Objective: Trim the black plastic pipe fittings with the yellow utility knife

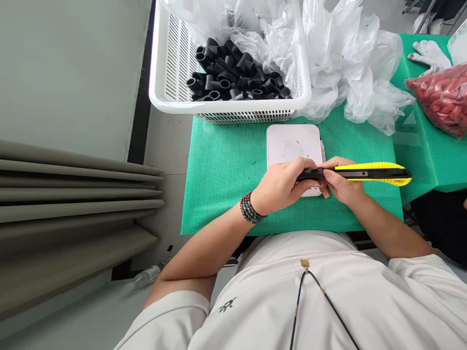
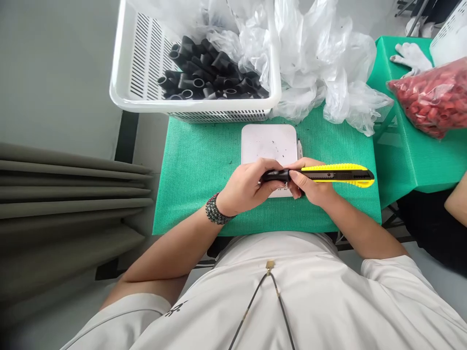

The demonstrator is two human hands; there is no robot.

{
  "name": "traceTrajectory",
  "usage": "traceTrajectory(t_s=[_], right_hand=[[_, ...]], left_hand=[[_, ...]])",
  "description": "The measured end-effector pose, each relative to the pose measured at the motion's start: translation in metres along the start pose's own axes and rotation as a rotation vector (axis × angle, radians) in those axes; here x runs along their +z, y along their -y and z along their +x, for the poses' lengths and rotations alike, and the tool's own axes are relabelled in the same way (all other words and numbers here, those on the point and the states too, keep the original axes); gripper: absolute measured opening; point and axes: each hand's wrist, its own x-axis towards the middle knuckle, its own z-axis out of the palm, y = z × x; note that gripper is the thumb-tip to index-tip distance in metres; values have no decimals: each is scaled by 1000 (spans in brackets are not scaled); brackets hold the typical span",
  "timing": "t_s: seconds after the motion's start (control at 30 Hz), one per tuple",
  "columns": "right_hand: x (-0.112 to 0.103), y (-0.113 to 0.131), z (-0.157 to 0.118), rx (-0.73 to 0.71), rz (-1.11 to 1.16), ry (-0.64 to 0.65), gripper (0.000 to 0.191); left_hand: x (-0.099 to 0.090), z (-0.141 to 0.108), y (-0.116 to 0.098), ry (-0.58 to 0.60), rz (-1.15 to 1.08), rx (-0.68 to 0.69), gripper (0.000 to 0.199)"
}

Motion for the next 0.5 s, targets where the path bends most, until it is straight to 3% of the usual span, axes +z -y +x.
traceTrajectory(t_s=[0.33, 0.43, 0.5], right_hand=[[0, 4, -2, -25, -161, 54, 26], [-2, 4, -5, -63, -260, 38, 25], [-2, 4, -7, -83, -298, 13, 24]], left_hand=[[-2, 5, -8, 183, -877, -340, 43], [-4, 8, -12, 246, -1003, -402, 43], [-4, 8, -11, 250, -964, -372, 41]])
